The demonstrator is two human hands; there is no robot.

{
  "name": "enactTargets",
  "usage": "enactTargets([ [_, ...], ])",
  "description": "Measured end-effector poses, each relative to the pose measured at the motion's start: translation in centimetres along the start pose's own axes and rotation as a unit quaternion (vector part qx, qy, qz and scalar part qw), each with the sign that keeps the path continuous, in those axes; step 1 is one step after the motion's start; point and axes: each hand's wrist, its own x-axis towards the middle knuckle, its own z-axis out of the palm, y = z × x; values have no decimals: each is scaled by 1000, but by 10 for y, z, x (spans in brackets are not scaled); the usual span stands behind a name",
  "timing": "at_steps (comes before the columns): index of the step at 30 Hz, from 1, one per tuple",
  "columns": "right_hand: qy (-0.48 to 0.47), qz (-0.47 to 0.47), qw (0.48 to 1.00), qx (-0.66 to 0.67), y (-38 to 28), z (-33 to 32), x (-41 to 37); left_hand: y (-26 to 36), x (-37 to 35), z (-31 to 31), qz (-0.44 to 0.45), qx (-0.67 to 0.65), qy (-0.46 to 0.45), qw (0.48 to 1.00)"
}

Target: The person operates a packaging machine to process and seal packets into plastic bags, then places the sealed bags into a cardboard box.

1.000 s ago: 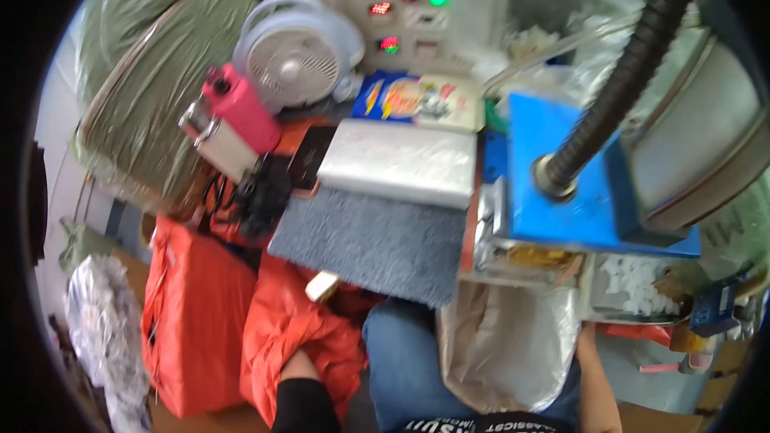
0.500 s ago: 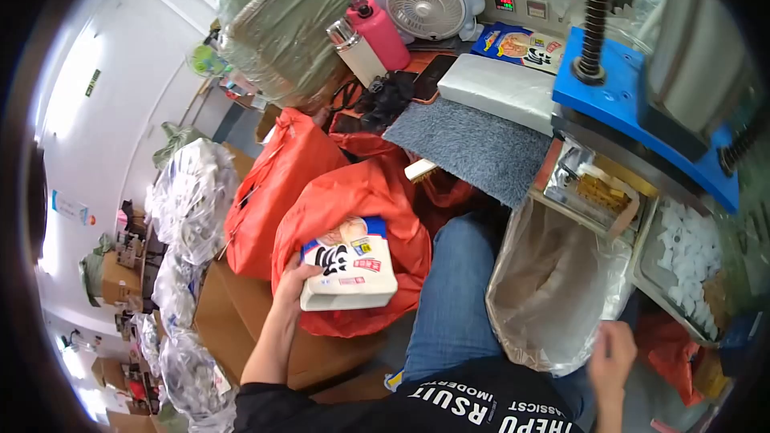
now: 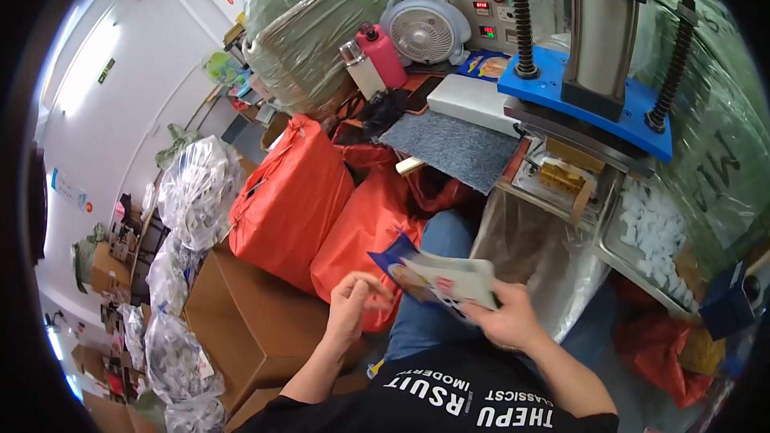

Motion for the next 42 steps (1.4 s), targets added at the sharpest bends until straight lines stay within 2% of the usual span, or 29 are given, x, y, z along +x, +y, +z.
enactTargets([
  [1,12,67,988,140,15,-2,-21,-9,3,-3,40,0,45,998],
  [2,32,135,952,274,26,-2,-34,-19,9,-5,76,1,87,993],
  [3,43,146,950,271,33,1,-39,-27,15,-5,106,3,125,986],
  [4,60,186,920,341,42,9,-46,-32,16,-4,86,1,119,989],
  [6,97,250,841,470,55,20,-57,-33,22,5,-10,87,18,996],
  [7,108,256,841,465,59,20,-59,-35,25,9,-49,128,-33,990],
  [8,97,269,847,448,62,21,-60,-42,26,12,-55,125,-40,990],
  [11,85,295,853,423,61,24,-55,-59,28,21,-29,275,81,958],
  [12,77,305,863,395,58,22,-52,-62,27,25,-37,277,74,957],
  [14,60,328,881,337,53,20,-49,-67,21,39,40,299,122,946],
  [15,69,332,879,337,54,24,-49,-70,19,46,79,308,145,937],
  [16,102,317,891,309,59,29,-47,-74,19,55,75,307,138,939],
  [19,171,285,909,251,69,39,-42,-83,18,76,173,542,181,802],
  [20,190,283,904,257,70,37,-38,-80,25,76,177,542,175,802],
  [23,234,274,893,269,69,22,-29,-60,56,68,148,328,119,925],
  [24,194,255,897,304,63,5,-31,-54,57,69,149,330,112,925],
  [26,115,215,896,372,54,-20,-37,-40,55,73,48,164,58,983],
  [27,126,211,895,371,55,-22,-40,-37,57,75,-7,80,29,996],
  [32,134,217,922,292,45,-34,-55,-26,75,85,45,162,5,986],
  [35,135,238,928,252,39,-37,-66,13,93,77,159,210,-10,965],
  [37,124,260,939,187,53,-49,-88,61,122,59,218,263,-33,939],
  [40,115,251,936,219,81,-52,-105,120,190,31,232,226,-75,943],
  [42,127,247,935,222,86,-47,-105,143,244,21,191,194,-132,953],
])
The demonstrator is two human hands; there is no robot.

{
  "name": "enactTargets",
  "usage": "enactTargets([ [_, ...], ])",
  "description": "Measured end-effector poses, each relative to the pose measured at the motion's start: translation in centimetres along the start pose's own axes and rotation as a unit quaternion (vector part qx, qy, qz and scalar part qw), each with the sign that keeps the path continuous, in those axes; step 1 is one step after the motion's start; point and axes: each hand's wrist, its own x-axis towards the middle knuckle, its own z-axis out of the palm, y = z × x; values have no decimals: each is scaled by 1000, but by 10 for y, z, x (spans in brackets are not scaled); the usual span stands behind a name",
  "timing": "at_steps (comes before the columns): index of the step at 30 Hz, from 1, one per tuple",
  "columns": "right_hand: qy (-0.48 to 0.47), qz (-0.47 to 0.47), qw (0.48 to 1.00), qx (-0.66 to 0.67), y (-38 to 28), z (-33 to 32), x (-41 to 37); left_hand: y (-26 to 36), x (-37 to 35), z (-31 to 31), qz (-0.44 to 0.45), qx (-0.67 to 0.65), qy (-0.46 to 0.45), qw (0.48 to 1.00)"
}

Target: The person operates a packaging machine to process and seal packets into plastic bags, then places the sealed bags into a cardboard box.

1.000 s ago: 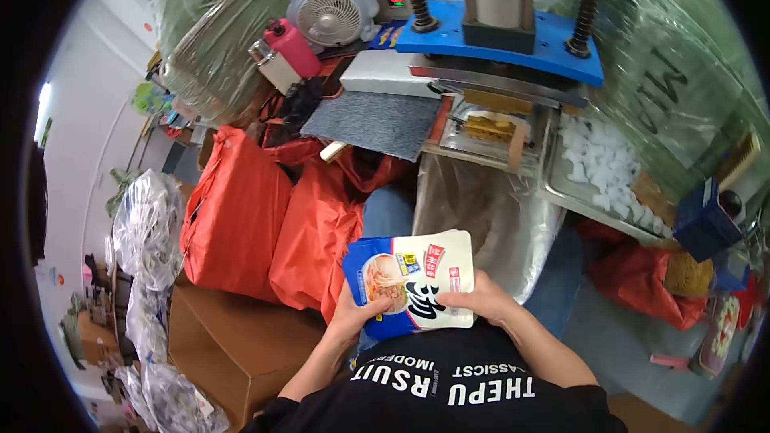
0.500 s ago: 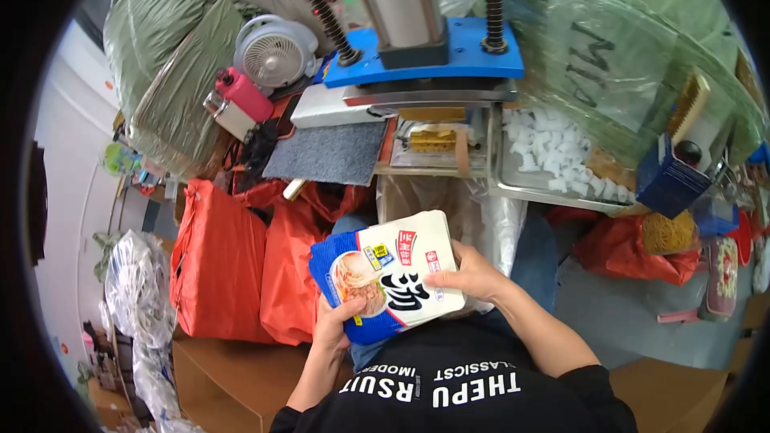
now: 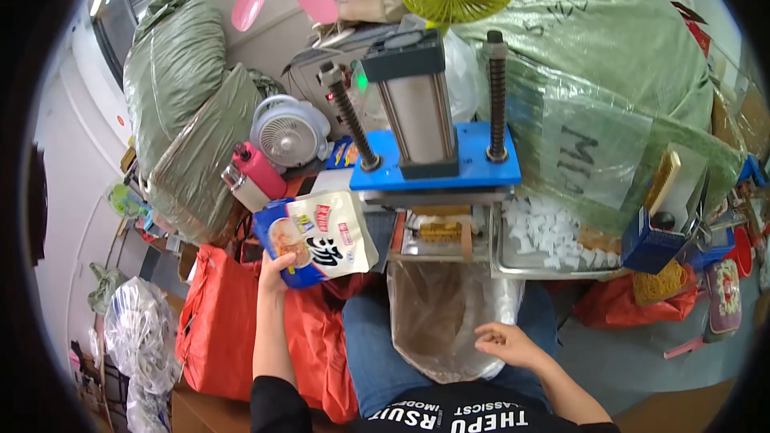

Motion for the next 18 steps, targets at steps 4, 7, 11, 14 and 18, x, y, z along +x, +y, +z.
enactTargets([
  [4,35,4,999,17,-27,-10,4,-35,84,-15,-35,90,27,995],
  [7,90,-12,996,8,-68,-29,-10,-40,124,-17,-29,128,5,991],
  [11,217,-53,972,-74,-95,-64,-14,-42,141,-27,-19,235,-36,971],
  [14,311,-154,871,-348,-111,-85,-1,-45,116,-17,21,376,-4,926],
  [18,272,-143,788,-533,-108,-98,30,-73,70,-1,98,538,113,830],
])
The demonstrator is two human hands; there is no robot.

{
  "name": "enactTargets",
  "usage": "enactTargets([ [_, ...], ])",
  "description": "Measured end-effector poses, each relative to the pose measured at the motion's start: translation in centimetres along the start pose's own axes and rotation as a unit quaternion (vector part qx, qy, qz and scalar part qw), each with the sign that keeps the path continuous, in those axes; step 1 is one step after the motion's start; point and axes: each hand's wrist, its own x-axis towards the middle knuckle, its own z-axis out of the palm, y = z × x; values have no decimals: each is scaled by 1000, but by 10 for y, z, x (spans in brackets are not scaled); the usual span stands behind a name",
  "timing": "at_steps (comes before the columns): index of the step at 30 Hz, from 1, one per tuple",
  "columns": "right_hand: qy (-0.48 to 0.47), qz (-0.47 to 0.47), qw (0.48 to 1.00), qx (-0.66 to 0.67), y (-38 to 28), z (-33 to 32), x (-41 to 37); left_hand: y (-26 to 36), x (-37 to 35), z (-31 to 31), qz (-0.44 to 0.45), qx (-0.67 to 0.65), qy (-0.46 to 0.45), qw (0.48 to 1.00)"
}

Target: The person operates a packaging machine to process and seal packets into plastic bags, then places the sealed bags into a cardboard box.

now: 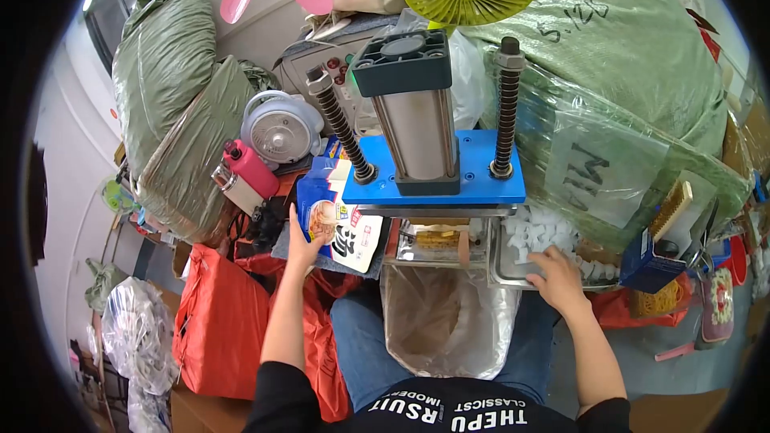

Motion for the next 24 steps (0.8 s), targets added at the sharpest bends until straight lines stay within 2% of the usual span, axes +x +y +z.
enactTargets([
  [2,-8,21,1000,-4,2,13,7,-7,-17,11,-4,-37,68,997],
  [3,-16,42,999,-14,3,18,10,1,-25,13,-7,-34,69,997],
  [5,-29,62,997,-22,1,20,13,33,-43,10,46,126,173,976],
  [6,-18,35,999,-20,-3,19,15,48,-51,8,74,204,223,950],
  [7,-8,9,1000,-19,-6,17,17,62,-60,7,70,206,222,951],
  [8,1,-16,1000,-17,-7,17,17,74,-71,7,114,239,76,961],
  [9,-4,-15,1000,-16,-5,19,17,79,-80,7,156,264,-72,949],
  [12,-51,-66,993,-78,2,30,24,70,-102,6,182,245,-55,951],
  [14,-43,-50,996,-54,6,28,24,63,-104,7,197,236,-49,950],
  [17,-28,-26,999,-8,11,26,28,48,-94,14,147,122,-15,981],
  [18,-13,18,994,104,12,25,29,48,-89,17,143,124,-16,982],
  [20,16,109,941,319,13,23,27,53,-73,31,115,86,32,989],
  [21,13,110,942,317,11,20,23,58,-71,37,101,66,57,991],
  [24,-27,139,821,553,-7,9,12,104,-87,34,84,38,51,994],
])
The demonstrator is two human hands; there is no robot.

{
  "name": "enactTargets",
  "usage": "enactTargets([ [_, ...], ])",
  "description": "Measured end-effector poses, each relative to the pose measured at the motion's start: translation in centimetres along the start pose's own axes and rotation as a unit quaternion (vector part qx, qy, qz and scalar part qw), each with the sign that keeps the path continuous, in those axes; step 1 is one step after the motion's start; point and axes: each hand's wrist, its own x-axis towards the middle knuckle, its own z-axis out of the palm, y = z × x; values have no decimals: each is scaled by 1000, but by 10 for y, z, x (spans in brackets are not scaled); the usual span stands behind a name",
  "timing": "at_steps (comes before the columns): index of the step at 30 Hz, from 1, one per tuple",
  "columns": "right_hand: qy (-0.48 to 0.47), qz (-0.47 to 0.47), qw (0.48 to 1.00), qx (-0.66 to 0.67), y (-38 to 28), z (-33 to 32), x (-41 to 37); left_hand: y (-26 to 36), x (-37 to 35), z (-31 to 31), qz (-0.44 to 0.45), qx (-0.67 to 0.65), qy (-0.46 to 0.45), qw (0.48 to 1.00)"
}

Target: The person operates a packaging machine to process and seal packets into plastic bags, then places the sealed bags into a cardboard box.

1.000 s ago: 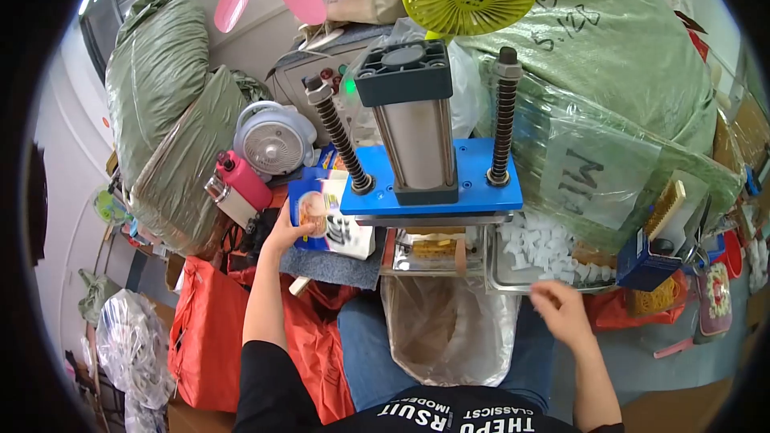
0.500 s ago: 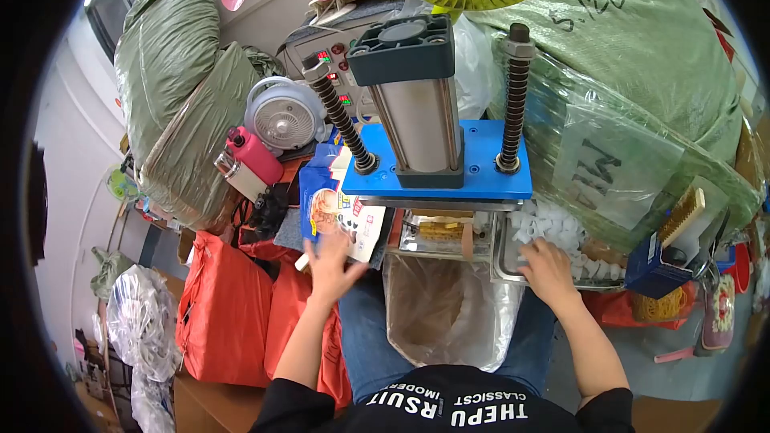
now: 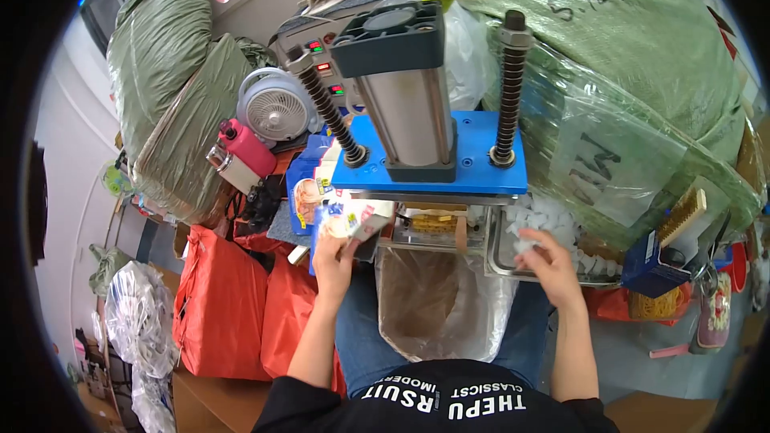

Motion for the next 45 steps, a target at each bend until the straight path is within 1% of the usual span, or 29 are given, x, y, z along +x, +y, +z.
enactTargets([
  [1,8,3,1000,0,0,6,-7,19,-4,-6,-8,-12,-8,1000],
  [3,-83,162,981,73,-1,20,-22,57,-20,-14,4,-51,-48,998],
  [4,-75,168,980,72,-4,26,-23,71,-25,-17,11,-85,-77,993],
  [5,-116,113,986,-32,-11,31,-19,82,-25,-20,10,-91,-86,992],
  [6,-158,58,976,-135,-19,36,-12,92,-23,-23,7,-105,-116,988],
  [7,-155,65,977,-135,-35,42,-4,100,-22,-25,3,-118,-146,982],
  [9,-238,-128,927,-259,-70,54,9,104,-27,-26,-3,-131,-177,975],
  [12,-250,-137,936,-208,-62,65,6,102,-28,-29,-34,-231,-299,925],
  [13,-259,-143,938,-183,-58,67,6,102,-31,-28,-35,-230,-294,927],
  [14,-264,-145,936,-183,-51,70,4,102,-38,-25,-140,-292,-324,889],
  [16,-185,-4,981,-61,-30,75,-6,101,-51,-16,-342,-401,-367,767],
  [17,-141,70,988,2,-24,75,-7,99,-52,-11,-346,-399,-363,768],
  [18,-143,71,987,3,-20,71,-6,96,-49,-4,-371,-417,-337,758],
  [20,-53,-2,992,-113,-15,56,-3,89,-38,11,-417,-453,-287,734],
  [21,-5,-40,984,-172,-14,48,-3,85,-30,18,-416,-455,-286,734],
  [23,-16,-27,983,-183,-14,37,-4,78,-12,33,-436,-488,-238,717],
  [29,-77,24,975,-205,-14,22,-14,64,8,64,-435,-506,-225,710],
  [30,-77,25,975,-205,-19,20,-14,62,8,66,-435,-509,-228,707],
  [32,-49,-17,966,-254,-36,16,-15,60,8,68,-436,-509,-233,705],
  [34,-37,-35,959,-278,-32,12,-9,61,7,68,-435,-510,-225,707],
  [36,-17,-88,867,-489,0,10,8,59,7,65,-436,-510,-224,706],
  [37,-6,-113,803,-585,8,10,10,54,9,60,-398,-418,-255,776],
  [39,11,-114,815,-569,8,10,16,38,25,44,-302,-214,-296,881],
  [40,23,-109,827,-551,9,11,17,30,33,29,-207,-138,-169,954],
  [41,38,-103,840,-531,11,14,16,23,44,10,-101,-53,-42,993],
  [42,37,-103,844,-525,6,15,14,16,54,-7,-17,18,24,999],
  [43,21,-70,822,-565,-7,13,11,12,62,-17,69,87,92,990],
  [44,5,-39,796,-604,-20,9,9,2,49,-20,71,91,94,989],
  [45,-11,-5,768,-641,-24,6,9,-12,18,-20,102,146,-16,984],
])
